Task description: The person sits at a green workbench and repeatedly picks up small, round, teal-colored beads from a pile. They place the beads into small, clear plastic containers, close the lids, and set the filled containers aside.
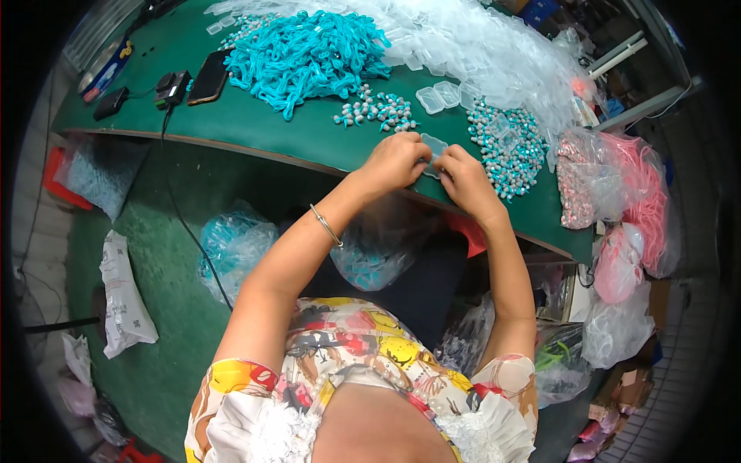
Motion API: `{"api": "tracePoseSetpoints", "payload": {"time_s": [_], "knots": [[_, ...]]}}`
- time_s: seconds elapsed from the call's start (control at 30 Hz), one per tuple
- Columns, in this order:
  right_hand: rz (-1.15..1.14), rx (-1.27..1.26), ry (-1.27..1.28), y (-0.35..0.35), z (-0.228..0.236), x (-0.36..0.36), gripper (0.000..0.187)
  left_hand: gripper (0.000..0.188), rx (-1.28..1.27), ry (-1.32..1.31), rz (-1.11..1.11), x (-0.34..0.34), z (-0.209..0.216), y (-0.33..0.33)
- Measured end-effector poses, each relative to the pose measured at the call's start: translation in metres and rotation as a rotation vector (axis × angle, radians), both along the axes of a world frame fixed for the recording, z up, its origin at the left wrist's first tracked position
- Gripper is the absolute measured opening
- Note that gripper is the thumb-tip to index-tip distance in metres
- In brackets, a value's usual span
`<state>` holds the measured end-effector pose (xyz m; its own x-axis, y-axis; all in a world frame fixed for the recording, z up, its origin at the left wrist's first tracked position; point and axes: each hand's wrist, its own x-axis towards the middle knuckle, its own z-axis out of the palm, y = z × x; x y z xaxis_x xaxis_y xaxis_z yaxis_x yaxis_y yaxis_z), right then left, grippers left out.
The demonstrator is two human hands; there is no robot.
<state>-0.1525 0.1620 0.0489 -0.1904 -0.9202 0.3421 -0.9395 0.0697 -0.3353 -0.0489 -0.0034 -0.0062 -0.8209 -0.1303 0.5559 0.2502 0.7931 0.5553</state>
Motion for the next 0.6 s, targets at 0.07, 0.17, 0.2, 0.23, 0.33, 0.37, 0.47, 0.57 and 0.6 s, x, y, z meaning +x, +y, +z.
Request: {"api": "tracePoseSetpoints", "payload": {"time_s": [0.07,0.17,0.2,0.23,0.33,0.37,0.47,0.57,0.6], "knots": [[0.019,0.025,-0.016,-0.005,0.003,-0.002,0.015,0.021,0.026,-0.022,-0.004,0.002,-0.001,-0.001],[0.034,0.042,-0.117,-0.010,0.005,-0.004,0.017,0.032,0.075,-0.016,0.001,0.009,0.003,0.000],[0.027,0.058,-0.195,-0.011,0.007,-0.004,0.018,0.035,0.081,-0.012,0.007,0.013,0.007,0.002],[0.021,0.075,-0.272,-0.013,0.008,-0.003,0.019,0.039,0.088,-0.007,0.014,0.016,0.008,0.002],[-0.026,-0.024,-0.277,-0.020,0.005,-0.014,0.020,0.044,-0.031,-0.087,0.026,0.019,0.007,0.000],[-0.067,-0.042,-0.257,-0.024,0.003,-0.019,0.019,0.043,-0.026,-0.084,0.031,0.020,0.006,-0.001],[-0.095,-0.153,-0.272,-0.049,-0.004,-0.041,0.020,0.042,-0.026,-0.086,0.037,0.024,0.007,0.000],[-0.091,-0.155,-0.219,-0.094,-0.007,-0.045,0.018,0.043,-0.048,-0.072,0.047,0.033,0.008,0.000],[-0.083,-0.142,-0.188,-0.113,-0.009,-0.042,0.018,0.043,-0.036,-0.061,0.046,0.037,0.007,-0.001]]}}
